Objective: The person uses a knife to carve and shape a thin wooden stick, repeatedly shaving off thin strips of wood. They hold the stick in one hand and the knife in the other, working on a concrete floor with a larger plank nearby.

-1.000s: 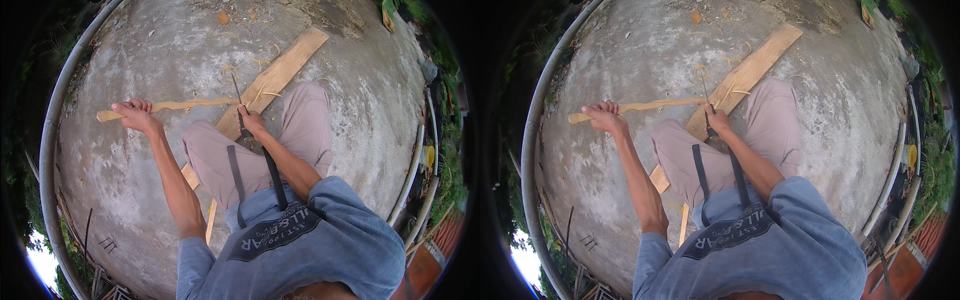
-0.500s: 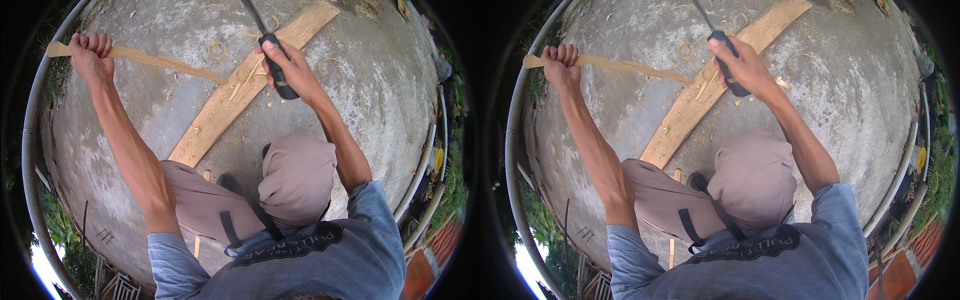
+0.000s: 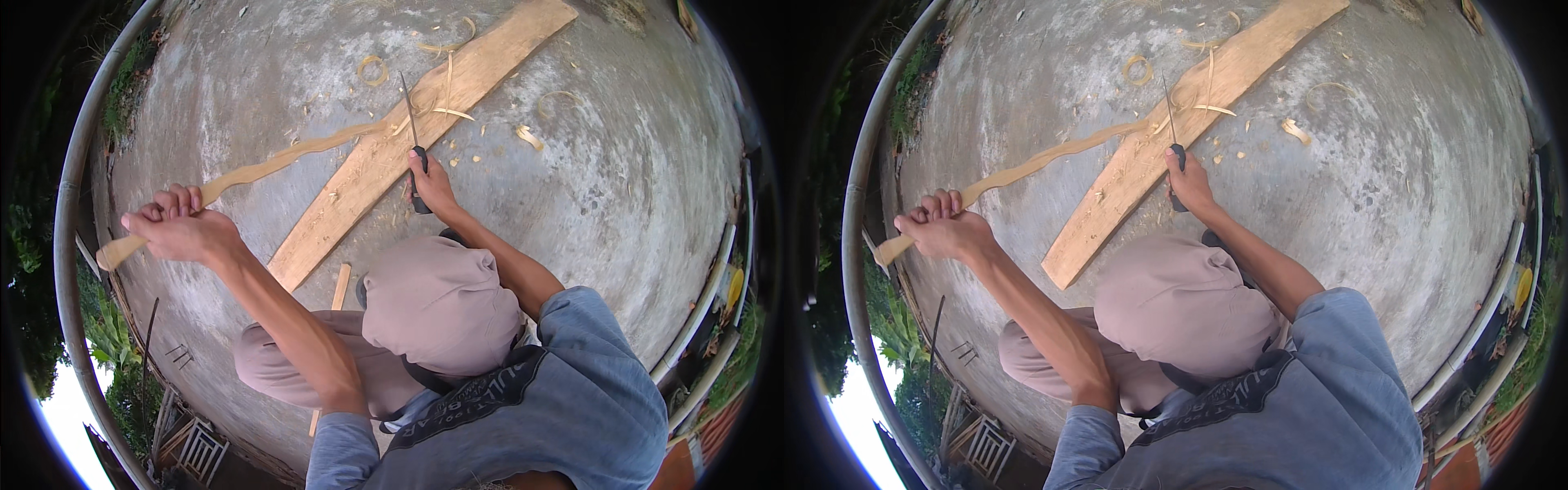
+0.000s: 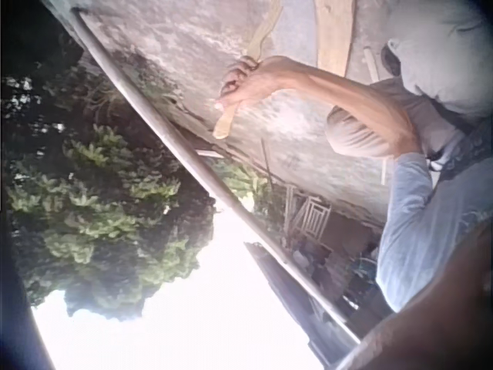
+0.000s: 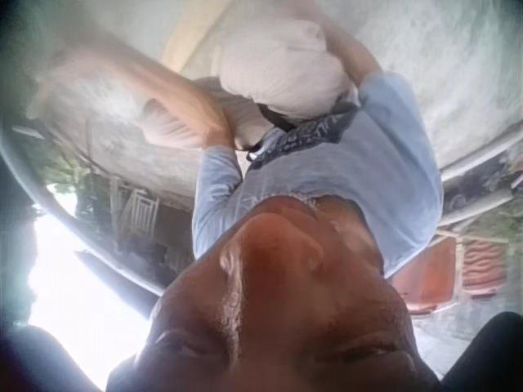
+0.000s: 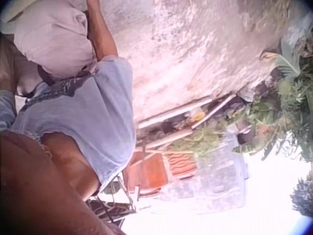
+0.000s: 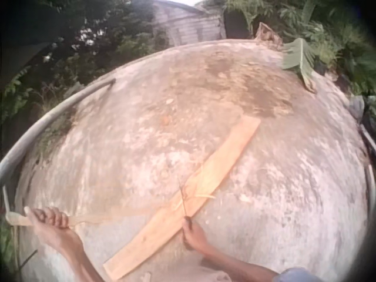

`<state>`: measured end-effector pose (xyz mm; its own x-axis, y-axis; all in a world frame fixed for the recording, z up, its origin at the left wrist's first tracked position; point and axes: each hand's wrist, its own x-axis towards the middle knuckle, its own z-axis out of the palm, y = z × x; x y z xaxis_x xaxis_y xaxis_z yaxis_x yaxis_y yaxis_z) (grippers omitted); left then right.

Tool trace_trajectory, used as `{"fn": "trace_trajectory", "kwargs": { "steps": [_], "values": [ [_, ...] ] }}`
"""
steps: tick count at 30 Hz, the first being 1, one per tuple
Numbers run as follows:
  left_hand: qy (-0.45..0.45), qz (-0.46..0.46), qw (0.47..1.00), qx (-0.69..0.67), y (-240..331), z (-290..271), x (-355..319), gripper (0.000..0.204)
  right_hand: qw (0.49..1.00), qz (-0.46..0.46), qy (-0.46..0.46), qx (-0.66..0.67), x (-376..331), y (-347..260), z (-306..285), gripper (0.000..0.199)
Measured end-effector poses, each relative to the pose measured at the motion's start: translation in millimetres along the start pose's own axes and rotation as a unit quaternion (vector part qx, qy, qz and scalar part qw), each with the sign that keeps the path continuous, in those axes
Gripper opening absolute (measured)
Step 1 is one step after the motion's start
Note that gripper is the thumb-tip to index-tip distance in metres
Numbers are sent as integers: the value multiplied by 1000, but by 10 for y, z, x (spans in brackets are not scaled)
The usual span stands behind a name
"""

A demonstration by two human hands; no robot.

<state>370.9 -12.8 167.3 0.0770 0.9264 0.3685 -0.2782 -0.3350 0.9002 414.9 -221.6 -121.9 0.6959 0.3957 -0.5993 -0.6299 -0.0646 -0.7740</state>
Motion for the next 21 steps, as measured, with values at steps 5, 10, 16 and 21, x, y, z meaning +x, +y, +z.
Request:
{"fn": "trace_trajectory", "kwargs": {
  "steps": [5, 10, 16, 21],
  "values": [
    [63, 19, 998, -21, 176, -286, -553, 54, 986, -34, -95, -129, -276, -292, 240, 56],
    [63, 30, 996, -49, 169, -317, -650, 56, 882, -327, -232, -246, -674, -640, 411, 51],
    [68, 18, 995, -77, 96, -392, -476, 54, 942, -135, -189, -241, -534, -656, 267, 50],
    [75, 23, 994, -71, 75, -351, -517, 54, 910, -248, -159, -293, -616, -411, 369, 52]
  ]
}}
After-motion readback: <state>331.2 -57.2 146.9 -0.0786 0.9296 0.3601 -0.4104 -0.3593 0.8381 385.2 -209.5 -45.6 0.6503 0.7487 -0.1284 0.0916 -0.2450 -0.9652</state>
